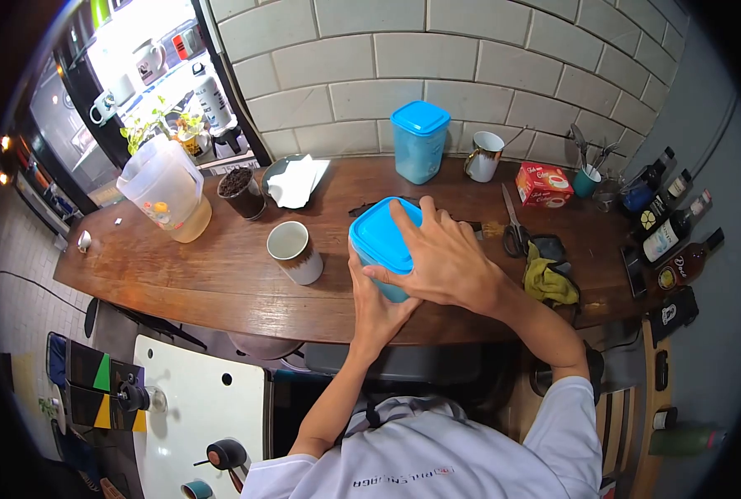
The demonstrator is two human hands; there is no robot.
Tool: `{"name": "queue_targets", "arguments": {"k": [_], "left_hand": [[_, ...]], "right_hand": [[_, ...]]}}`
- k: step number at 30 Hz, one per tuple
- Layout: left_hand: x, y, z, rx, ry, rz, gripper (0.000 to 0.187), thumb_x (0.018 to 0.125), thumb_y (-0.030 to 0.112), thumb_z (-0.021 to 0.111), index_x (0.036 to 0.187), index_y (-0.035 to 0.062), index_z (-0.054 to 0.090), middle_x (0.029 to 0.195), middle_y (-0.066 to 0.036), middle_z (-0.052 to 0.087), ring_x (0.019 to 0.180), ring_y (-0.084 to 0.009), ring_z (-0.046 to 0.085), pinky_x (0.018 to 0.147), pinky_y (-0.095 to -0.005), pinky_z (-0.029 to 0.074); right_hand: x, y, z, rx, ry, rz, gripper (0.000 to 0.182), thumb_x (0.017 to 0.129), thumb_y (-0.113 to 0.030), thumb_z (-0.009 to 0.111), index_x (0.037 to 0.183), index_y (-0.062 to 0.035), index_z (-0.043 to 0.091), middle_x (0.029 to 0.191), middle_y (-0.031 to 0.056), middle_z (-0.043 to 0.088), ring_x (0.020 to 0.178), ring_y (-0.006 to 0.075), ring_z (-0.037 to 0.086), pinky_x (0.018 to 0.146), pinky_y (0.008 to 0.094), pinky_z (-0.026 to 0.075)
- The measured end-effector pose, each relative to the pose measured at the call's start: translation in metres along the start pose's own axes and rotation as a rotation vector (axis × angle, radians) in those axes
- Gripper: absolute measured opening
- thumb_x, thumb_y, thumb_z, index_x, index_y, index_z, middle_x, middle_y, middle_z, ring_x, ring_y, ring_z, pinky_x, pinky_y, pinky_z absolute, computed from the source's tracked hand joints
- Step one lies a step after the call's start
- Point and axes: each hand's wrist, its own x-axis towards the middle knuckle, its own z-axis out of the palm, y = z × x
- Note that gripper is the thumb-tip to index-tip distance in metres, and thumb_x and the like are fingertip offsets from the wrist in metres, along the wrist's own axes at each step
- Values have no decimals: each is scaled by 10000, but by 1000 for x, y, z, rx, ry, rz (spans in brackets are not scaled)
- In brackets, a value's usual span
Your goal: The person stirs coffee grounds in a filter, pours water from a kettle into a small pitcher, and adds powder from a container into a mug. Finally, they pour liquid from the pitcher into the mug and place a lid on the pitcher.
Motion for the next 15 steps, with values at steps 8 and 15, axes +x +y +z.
{"name": "queue_targets", "arguments": {"k": [8,15], "left_hand": [[6,0,5,-2,154,5,903,648,221,889,1324,-18,339,1223,-202,539,1118,-308,572,961,-405,473],[4,0,5,-23,145,3,878,657,230,884,1307,-13,345,1212,-197,540,1105,-304,572,955,-405,472]], "right_hand": [[27,51,-8,405,104,-31,724,952,-579,485,1397,-13,413,1136,306,609,1012,477,634,884,502,492],[55,139,3,782,167,277,356,976,-327,497,1073,14,530,739,112,610,621,209,614,555,328,485]]}}
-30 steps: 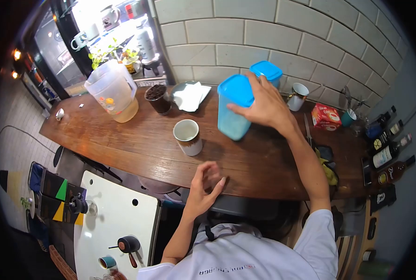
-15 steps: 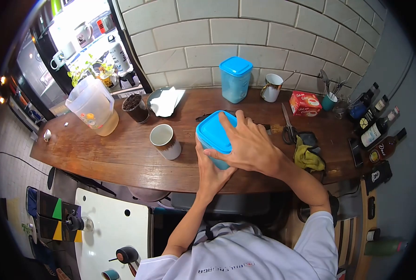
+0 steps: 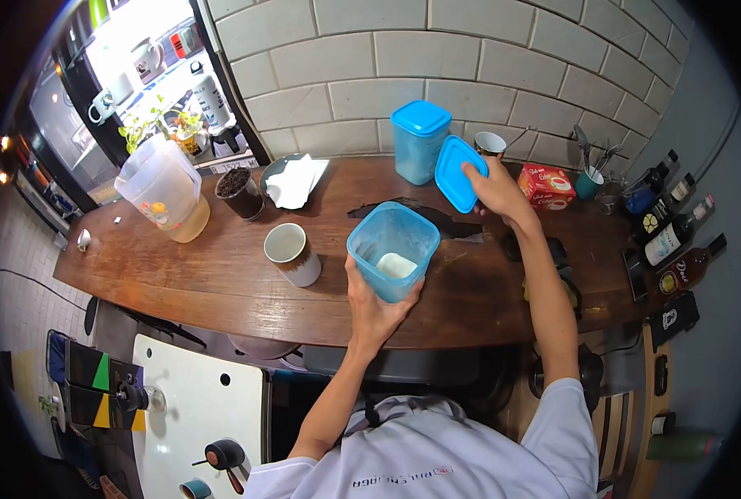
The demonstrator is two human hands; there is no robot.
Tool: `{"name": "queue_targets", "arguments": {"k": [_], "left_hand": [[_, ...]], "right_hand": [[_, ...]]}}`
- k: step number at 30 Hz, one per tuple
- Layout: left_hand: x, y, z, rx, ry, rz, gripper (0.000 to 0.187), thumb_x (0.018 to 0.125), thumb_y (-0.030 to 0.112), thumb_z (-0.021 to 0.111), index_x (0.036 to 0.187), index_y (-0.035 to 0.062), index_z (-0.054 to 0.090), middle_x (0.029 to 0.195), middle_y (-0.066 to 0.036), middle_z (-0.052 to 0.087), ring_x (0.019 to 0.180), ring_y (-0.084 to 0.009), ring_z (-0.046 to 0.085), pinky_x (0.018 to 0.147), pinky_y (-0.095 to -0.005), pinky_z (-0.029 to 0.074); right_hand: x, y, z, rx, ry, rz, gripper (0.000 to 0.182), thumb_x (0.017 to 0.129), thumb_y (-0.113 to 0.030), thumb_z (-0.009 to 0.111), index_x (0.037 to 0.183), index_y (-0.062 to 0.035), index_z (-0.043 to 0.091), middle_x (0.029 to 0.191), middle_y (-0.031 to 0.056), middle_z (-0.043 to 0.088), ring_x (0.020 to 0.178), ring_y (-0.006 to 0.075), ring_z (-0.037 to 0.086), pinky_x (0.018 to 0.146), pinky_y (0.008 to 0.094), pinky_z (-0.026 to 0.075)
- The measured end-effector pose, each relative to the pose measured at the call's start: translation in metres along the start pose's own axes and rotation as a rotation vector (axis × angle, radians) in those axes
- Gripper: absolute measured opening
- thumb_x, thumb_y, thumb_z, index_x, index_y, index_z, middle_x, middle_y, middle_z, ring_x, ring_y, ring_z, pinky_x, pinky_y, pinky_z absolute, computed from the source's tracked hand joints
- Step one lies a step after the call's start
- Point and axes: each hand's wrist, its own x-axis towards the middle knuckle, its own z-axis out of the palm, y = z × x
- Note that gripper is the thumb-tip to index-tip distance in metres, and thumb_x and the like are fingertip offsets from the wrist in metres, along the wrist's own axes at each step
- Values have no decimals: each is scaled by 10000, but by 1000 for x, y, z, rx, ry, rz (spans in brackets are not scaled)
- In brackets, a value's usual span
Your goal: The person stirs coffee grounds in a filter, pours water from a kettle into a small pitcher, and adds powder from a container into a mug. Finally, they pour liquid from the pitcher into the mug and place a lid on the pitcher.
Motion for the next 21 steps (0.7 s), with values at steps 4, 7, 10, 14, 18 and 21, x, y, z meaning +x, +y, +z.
{"name": "queue_targets", "arguments": {"k": [4,7,10,14,18,21], "left_hand": [[0,-1,-1,46,-23,43,937,683,197,881,1383,-19,296,1245,-232,522,1126,-355,580,926,-436,495],[1,0,-1,49,-14,18,909,680,213,882,1348,-16,312,1235,-217,527,1126,-330,573,946,-424,480],[1,1,-1,40,-22,-22,882,677,225,882,1318,-14,325,1225,-203,533,1132,-308,565,968,-411,464],[10,-2,-3,63,-8,-11,899,679,218,880,1332,-24,312,1229,-205,529,1142,-318,564,974,-412,461],[27,-16,-10,112,13,0,922,677,215,879,1348,-32,297,1233,-205,526,1150,-323,560,983,-412,455],[38,-21,-15,112,-36,-20,1030,700,178,871,1434,-21,175,1299,-260,469,1208,-390,517,1002,-461,437]], "right_hand": [[16,55,8,213,44,180,166,919,-190,516,874,-31,521,605,22,507,354,109,427,300,260,311],[21,61,17,221,-18,212,164,900,-151,560,815,-12,538,616,38,542,364,119,471,294,267,339],[28,57,33,140,-98,197,162,880,-103,591,860,57,602,637,110,621,444,167,613,347,283,474],[37,54,42,183,-139,186,159,883,-86,605,903,72,600,673,118,640,476,178,638,379,285,507],[44,58,48,268,-196,264,193,874,-50,637,1011,78,590,774,136,672,536,186,665,437,285,548],[44,64,60,350,-238,299,260,868,-28,658,1093,64,568,838,150,682,590,194,681,487,296,574]]}}
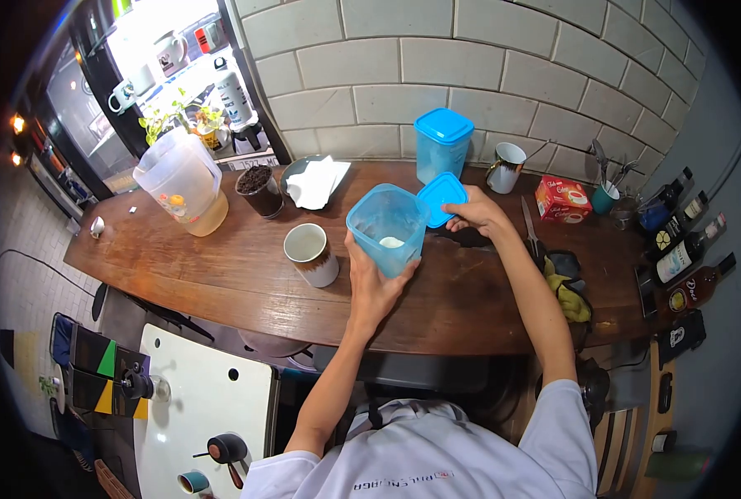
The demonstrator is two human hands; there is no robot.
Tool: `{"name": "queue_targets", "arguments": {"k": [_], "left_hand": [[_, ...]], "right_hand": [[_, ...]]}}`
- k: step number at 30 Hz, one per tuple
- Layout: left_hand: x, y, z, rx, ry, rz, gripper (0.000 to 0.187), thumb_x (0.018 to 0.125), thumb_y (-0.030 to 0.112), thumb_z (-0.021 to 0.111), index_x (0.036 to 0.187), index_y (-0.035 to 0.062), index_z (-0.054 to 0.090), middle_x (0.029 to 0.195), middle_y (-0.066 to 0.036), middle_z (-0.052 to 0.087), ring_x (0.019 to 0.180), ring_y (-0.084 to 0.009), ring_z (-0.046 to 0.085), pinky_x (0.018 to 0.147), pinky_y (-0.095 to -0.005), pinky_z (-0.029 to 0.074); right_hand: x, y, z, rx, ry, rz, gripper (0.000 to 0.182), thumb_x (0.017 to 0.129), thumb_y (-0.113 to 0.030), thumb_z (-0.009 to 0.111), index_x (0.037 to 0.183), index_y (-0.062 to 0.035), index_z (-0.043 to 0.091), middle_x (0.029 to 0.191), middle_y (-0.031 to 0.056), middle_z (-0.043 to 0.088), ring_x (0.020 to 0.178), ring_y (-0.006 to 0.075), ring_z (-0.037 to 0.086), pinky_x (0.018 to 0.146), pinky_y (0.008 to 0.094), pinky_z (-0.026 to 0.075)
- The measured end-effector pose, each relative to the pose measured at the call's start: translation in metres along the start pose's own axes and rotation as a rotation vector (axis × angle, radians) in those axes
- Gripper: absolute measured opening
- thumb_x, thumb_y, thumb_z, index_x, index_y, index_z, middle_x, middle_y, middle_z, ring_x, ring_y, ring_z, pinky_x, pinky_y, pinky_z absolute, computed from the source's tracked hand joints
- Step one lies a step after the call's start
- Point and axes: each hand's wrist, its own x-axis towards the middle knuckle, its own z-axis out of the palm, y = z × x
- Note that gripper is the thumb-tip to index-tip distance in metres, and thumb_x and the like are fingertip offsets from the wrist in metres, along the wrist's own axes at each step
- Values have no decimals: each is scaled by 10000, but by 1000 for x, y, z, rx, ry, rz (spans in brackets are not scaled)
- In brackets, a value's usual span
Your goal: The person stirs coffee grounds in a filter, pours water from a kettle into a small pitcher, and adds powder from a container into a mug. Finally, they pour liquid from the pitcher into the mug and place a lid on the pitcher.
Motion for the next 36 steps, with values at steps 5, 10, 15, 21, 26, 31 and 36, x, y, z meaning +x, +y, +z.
{"name": "queue_targets", "arguments": {"k": [5,10,15,21,26,31,36], "left_hand": [[4,-9,0,39,-20,28,1039,713,166,861,1442,-19,145,1326,-278,426,1232,-397,496,1008,-460,436],[5,-5,-2,54,-35,0,1044,721,171,855,1445,-17,127,1337,-282,407,1241,-399,486,1016,-463,430],[6,-5,-3,52,-46,6,1058,720,184,855,1449,-10,113,1338,-279,402,1245,-400,479,1015,-465,431],[13,-9,-7,82,-48,45,1029,698,169,859,1434,-16,164,1340,-250,399,1264,-381,454,1037,-460,408],[33,-14,-5,69,-24,65,899,668,236,882,1366,-26,380,1331,-201,379,1242,-361,473,1043,-441,404],[61,-19,8,131,37,42,977,604,204,913,1351,-40,334,1288,-213,482,1207,-360,525,1031,-423,431],[95,-32,20,79,118,8,987,589,212,922,1331,-60,330,1287,-227,478,1211,-358,523,1029,-421,434]], "right_hand": [[6,6,17,18,-43,2,337,868,-56,707,1157,-1,544,879,131,675,632,173,674,536,282,572],[7,4,28,31,24,-50,477,879,-16,679,1283,-4,424,938,142,667,670,201,685,562,317,592],[14,8,32,69,31,-57,500,879,13,661,1294,15,382,957,164,657,700,228,699,574,327,599],[5,10,11,32,111,8,458,891,13,641,1263,71,381,920,211,638,710,243,707,582,330,605],[-6,22,-29,63,185,55,472,887,48,587,1282,120,340,979,267,612,698,279,709,547,335,609],[-22,30,-44,-26,288,77,432,925,20,565,1303,36,356,903,195,628,705,235,689,586,315,595],[-19,47,-47,-14,345,-56,568,878,40,582,1357,41,278,985,244,610,677,278,702,593,337,589]]}}
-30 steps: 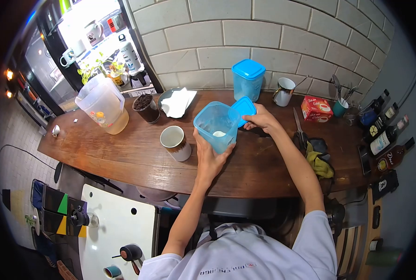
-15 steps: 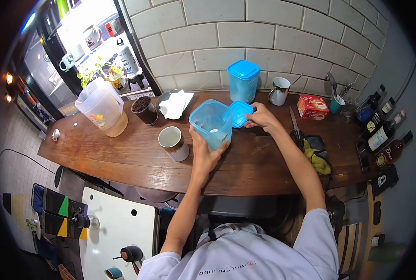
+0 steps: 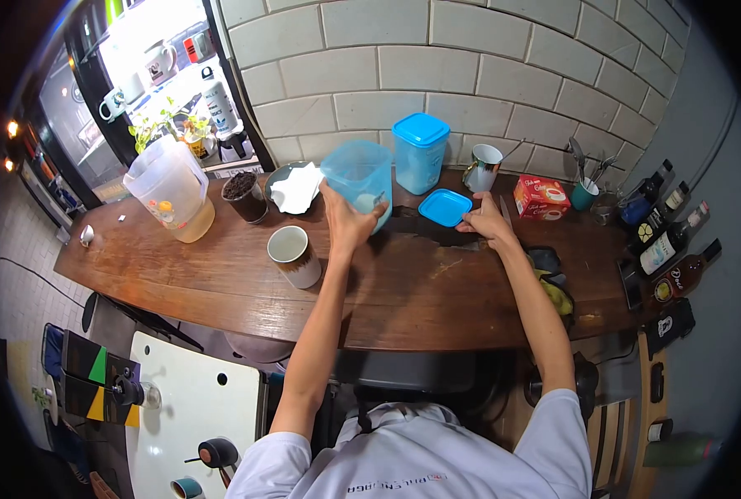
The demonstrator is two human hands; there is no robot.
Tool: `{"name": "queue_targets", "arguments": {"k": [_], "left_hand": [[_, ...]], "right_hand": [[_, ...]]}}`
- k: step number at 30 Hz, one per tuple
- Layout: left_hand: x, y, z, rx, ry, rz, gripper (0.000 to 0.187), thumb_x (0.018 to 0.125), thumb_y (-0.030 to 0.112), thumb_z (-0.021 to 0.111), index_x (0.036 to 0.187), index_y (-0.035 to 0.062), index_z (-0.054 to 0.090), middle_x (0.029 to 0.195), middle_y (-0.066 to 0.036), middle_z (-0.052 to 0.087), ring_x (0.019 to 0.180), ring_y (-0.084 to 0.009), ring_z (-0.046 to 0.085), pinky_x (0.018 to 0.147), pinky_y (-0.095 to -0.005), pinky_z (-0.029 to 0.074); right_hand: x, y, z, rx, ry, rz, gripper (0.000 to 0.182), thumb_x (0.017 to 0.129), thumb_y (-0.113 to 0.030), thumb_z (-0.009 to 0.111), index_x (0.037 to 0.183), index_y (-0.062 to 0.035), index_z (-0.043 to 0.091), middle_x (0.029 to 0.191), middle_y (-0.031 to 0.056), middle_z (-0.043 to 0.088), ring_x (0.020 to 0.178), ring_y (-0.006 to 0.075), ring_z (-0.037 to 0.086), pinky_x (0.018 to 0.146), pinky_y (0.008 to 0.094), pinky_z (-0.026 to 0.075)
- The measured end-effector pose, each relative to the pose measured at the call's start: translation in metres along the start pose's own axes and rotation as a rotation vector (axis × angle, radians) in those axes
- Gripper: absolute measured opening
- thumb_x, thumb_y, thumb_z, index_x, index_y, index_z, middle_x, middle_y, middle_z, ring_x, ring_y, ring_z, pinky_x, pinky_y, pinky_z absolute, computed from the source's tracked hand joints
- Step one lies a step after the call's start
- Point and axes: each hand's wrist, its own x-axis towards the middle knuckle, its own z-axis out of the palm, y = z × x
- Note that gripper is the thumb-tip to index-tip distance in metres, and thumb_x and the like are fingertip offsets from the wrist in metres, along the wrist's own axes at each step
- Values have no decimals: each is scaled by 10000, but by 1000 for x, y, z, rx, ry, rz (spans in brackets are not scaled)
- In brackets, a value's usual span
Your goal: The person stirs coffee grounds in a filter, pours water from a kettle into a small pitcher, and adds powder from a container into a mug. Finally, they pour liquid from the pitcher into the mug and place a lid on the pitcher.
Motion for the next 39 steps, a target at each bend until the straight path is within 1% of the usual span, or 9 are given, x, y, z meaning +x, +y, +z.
{"name": "queue_targets", "arguments": {"k": [4,6,7,16,26,32,35,37,39], "left_hand": [[20,-11,8,43,26,-36,1039,572,164,918,1364,-71,288,1286,-258,431,1232,-419,456,1048,-453,405],[25,-19,13,80,27,-55,1045,567,157,915,1369,-66,283,1271,-259,434,1224,-426,445,1045,-460,404],[27,-21,14,79,36,-54,1045,567,157,915,1369,-66,283,1271,-259,434,1224,-426,445,1045,-460,404],[31,-42,25,76,32,-73,995,569,131,902,1376,-30,342,1322,-196,414,1272,-385,430,1089,-435,371],[30,-54,31,-8,34,-16,1015,583,102,877,1371,-86,267,1304,-243,381,1263,-430,379,1071,-464,353],[30,-50,31,51,40,-16,968,602,124,900,1362,-60,330,1308,-209,395,1258,-380,427,1082,-429,369],[31,-47,30,72,42,-41,977,594,130,906,1360,-64,330,1297,-213,403,1246,-385,433,1083,-433,366],[33,-46,31,73,43,-30,986,589,134,909,1359,-70,327,1296,-217,403,1247,-388,432,1083,-435,366],[34,-49,33,72,40,-17,994,584,138,911,1357,-75,324,1296,-220,402,1248,-392,430,1083,-436,365]], "right_hand": [[-7,-10,4,-266,47,-96,614,848,-4,630,1352,39,282,1068,291,590,852,366,702,733,417,569],[-13,-18,14,-817,299,-419,682,812,-63,684,1352,40,281,1162,345,531,1061,439,617,872,482,501],[-14,-28,14,-604,218,-476,666,802,-109,721,1335,9,340,1239,353,472,1174,485,503,959,515,442],[43,-119,40,-763,175,-926,715,803,-369,766,1405,-118,475,1348,266,462,1188,485,496,1014,513,433],[89,-141,38,-928,-106,-564,930,813,-625,663,1438,12,401,1375,347,454,1290,513,445,1052,534,411],[82,-141,34,-802,146,-628,869,852,-617,620,1386,39,418,1201,333,564,1154,477,564,999,515,446],[59,-148,28,-563,272,-819,796,901,-634,536,1331,32,459,1172,294,581,1086,425,603,905,483,499],[35,-143,23,88,-50,-495,771,925,-671,456,1282,12,492,1136,267,607,1017,374,634,818,422,530],[14,-126,11,247,-226,-308,781,945,-667,404,1330,10,466,1140,272,619,997,363,645,804,412,538]]}}
